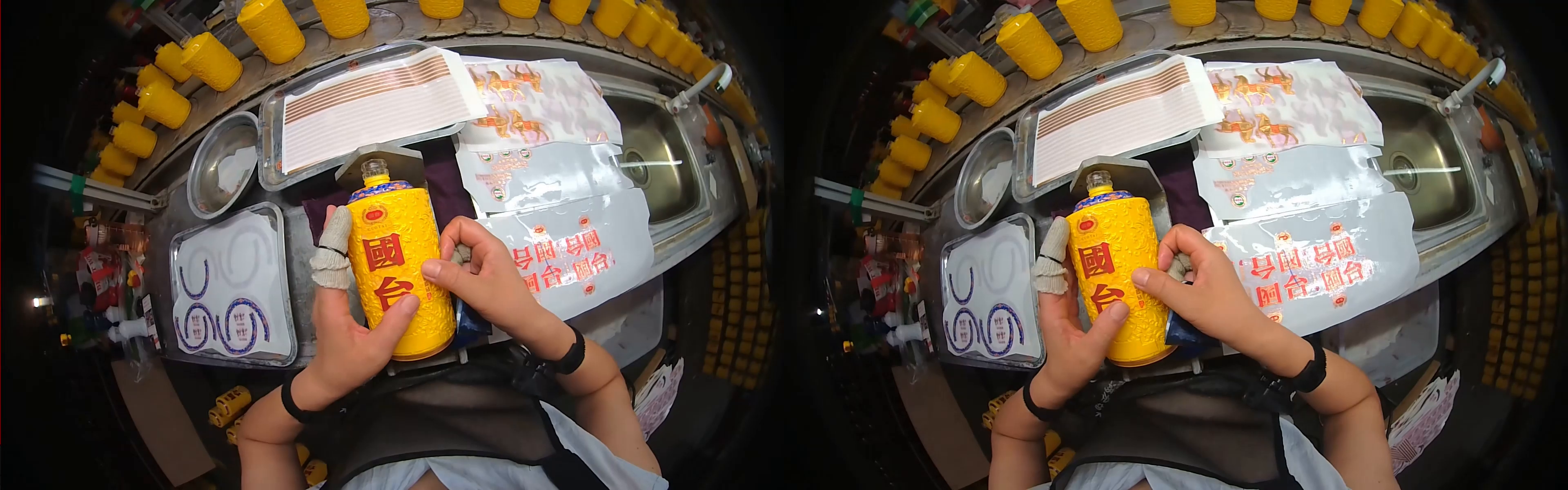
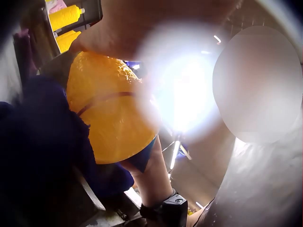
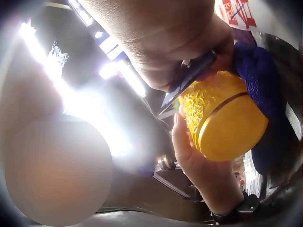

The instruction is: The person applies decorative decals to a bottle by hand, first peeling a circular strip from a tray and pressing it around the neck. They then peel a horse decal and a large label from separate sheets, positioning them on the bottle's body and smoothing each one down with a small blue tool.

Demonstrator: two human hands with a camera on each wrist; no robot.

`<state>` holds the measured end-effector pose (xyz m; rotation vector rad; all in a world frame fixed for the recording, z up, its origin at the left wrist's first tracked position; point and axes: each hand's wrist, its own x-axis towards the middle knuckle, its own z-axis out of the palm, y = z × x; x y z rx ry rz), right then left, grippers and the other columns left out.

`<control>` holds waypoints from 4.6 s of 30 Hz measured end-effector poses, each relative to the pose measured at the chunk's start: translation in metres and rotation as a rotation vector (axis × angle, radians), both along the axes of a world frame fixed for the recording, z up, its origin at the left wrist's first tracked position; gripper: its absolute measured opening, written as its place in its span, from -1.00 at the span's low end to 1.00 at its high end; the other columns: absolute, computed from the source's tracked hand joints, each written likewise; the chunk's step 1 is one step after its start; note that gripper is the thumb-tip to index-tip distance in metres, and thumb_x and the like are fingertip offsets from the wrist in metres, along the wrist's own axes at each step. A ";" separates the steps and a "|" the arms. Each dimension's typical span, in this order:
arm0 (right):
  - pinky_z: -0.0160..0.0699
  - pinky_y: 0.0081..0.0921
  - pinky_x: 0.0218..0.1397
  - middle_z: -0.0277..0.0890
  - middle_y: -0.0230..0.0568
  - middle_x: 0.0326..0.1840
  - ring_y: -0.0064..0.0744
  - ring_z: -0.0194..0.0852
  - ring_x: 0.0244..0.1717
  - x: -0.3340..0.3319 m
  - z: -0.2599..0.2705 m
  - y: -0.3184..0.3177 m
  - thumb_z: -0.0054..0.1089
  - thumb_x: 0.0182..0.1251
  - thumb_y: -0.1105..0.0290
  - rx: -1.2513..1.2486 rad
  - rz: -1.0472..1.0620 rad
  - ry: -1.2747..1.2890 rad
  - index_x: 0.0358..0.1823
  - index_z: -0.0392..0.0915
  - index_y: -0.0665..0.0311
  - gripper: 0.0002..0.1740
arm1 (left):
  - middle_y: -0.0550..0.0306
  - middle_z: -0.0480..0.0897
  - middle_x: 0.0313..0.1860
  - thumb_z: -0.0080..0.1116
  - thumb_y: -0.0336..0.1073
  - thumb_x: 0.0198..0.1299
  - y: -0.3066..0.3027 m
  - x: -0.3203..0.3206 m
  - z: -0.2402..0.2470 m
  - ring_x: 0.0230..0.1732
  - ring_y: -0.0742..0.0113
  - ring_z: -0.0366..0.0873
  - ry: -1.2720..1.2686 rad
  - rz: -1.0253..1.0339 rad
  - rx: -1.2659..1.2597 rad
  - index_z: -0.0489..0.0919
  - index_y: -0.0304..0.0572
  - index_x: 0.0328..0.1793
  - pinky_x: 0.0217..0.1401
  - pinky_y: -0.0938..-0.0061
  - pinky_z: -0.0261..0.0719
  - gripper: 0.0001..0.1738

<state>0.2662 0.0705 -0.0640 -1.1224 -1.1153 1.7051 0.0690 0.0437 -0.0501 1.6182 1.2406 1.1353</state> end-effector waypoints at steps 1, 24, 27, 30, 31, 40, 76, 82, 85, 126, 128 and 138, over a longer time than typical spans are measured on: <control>0.07 -0.78 -0.40 0.26 -0.63 -0.34 -0.86 0.03 -0.38 0.000 0.001 0.000 0.43 0.27 0.24 0.017 0.002 -0.039 -0.27 0.37 0.13 -0.66 | -0.43 0.01 0.62 0.39 -0.35 0.11 0.000 0.001 0.000 0.63 -0.12 0.05 0.004 0.003 0.007 0.02 -0.50 0.61 0.63 0.21 -0.01 0.03; 0.25 -0.63 -0.25 0.29 -0.49 -0.21 -0.68 0.16 -0.28 0.004 -0.001 -0.008 0.43 0.19 0.22 0.096 0.032 -0.163 -0.14 0.35 0.15 -0.60 | -0.67 0.06 0.54 0.37 -0.28 0.13 0.004 -0.013 0.018 0.58 -0.32 0.15 0.294 -0.105 0.282 0.42 -0.40 0.42 0.50 0.16 0.28 -0.27; 0.26 -0.63 -0.23 0.29 -0.49 -0.20 -0.68 0.18 -0.25 0.006 -0.003 -0.007 0.44 0.18 0.23 0.030 0.046 -0.099 -0.13 0.35 0.15 -0.59 | -0.66 0.04 0.55 0.37 -0.28 0.13 0.004 -0.015 0.018 0.56 -0.31 0.19 0.303 -0.116 0.278 0.42 -0.38 0.43 0.50 0.19 0.28 -0.26; 0.28 -0.61 -0.18 0.30 -0.49 -0.17 -0.67 0.22 -0.19 0.007 -0.003 -0.008 0.44 0.17 0.22 -0.002 0.057 -0.059 -0.11 0.36 0.15 -0.58 | -0.65 0.04 0.56 0.38 -0.28 0.11 0.003 -0.016 0.018 0.53 -0.28 0.24 0.273 -0.098 0.238 0.46 -0.34 0.41 0.48 0.21 0.30 -0.29; 0.29 -0.60 -0.16 0.31 -0.49 -0.16 -0.67 0.24 -0.17 0.007 -0.003 -0.009 0.44 0.17 0.22 -0.005 0.060 -0.050 -0.10 0.36 0.14 -0.57 | -0.62 0.04 0.57 0.38 -0.26 0.11 0.003 -0.016 0.018 0.54 -0.29 0.22 0.295 -0.105 0.252 0.49 -0.32 0.39 0.50 0.18 0.26 -0.31; 0.31 -0.57 -0.09 0.32 -0.48 -0.11 -0.65 0.27 -0.05 0.009 -0.005 -0.009 0.45 0.14 0.24 0.096 0.074 -0.088 -0.06 0.35 0.13 -0.54 | -0.42 0.05 0.63 0.34 -0.10 0.14 0.016 -0.016 0.036 0.63 -0.39 -0.02 0.611 -0.249 0.305 0.70 0.04 0.23 0.57 -0.24 -0.25 -0.51; 0.60 -0.63 0.03 0.44 -0.26 -0.04 -0.60 0.53 -0.05 0.010 0.040 -0.022 0.30 0.12 0.73 0.090 -0.213 0.037 0.14 0.25 0.28 -0.41 | -0.18 0.12 0.65 0.14 0.11 0.32 0.013 -0.046 0.013 0.64 -0.34 -0.05 0.657 -0.266 0.363 0.74 0.43 0.15 0.48 -0.47 -0.39 -0.65; 0.58 -0.60 0.07 0.47 -0.20 -0.05 -0.56 0.53 -0.05 0.011 0.042 -0.025 0.35 0.12 0.71 0.254 -0.213 -0.030 0.02 0.33 0.33 -0.52 | -0.15 0.12 0.65 0.13 0.14 0.33 0.027 -0.050 0.019 0.65 -0.33 -0.08 0.671 -0.256 0.395 0.74 0.43 0.13 0.50 -0.46 -0.44 -0.65; 0.56 -0.60 0.06 0.48 -0.22 -0.04 -0.56 0.53 -0.06 0.005 0.044 -0.024 0.37 0.13 0.69 0.306 -0.199 -0.065 0.02 0.38 0.35 -0.55 | -0.15 0.09 0.66 0.09 0.16 0.35 0.038 -0.048 0.017 0.65 -0.31 -0.09 0.669 -0.232 0.401 0.73 0.42 0.16 0.51 -0.44 -0.44 -0.63; 0.60 -0.34 -0.17 0.59 -0.03 -0.21 -0.06 0.65 -0.22 -0.025 0.083 0.056 0.30 0.12 0.59 0.941 0.042 -0.491 -0.01 0.54 0.34 -0.64 | 0.01 0.30 0.58 -0.11 -0.28 0.53 0.014 -0.042 0.009 0.53 0.29 0.26 -0.189 0.073 -0.106 0.36 -0.36 0.51 0.56 0.38 0.14 -0.49; 0.57 -0.30 -0.22 0.54 -0.07 -0.30 -0.05 0.58 -0.30 -0.032 0.086 0.058 0.28 0.08 0.64 1.025 0.087 -0.546 -0.09 0.55 0.32 -0.68 | 0.02 0.32 0.56 -0.11 -0.29 0.52 0.000 -0.038 0.007 0.52 0.29 0.28 -0.268 0.085 -0.173 0.31 -0.33 0.55 0.57 0.36 0.14 -0.47; 0.46 -0.32 -0.18 0.43 -0.31 -0.31 -0.29 0.50 -0.21 -0.017 0.070 -0.013 0.30 -0.02 0.38 1.376 0.446 -0.584 -0.26 0.63 0.17 -0.78 | 0.02 0.31 0.56 -0.05 -0.26 0.51 -0.009 -0.034 -0.005 0.53 0.23 0.27 -0.439 0.117 -0.319 0.18 -0.31 0.61 0.57 0.34 0.18 -0.39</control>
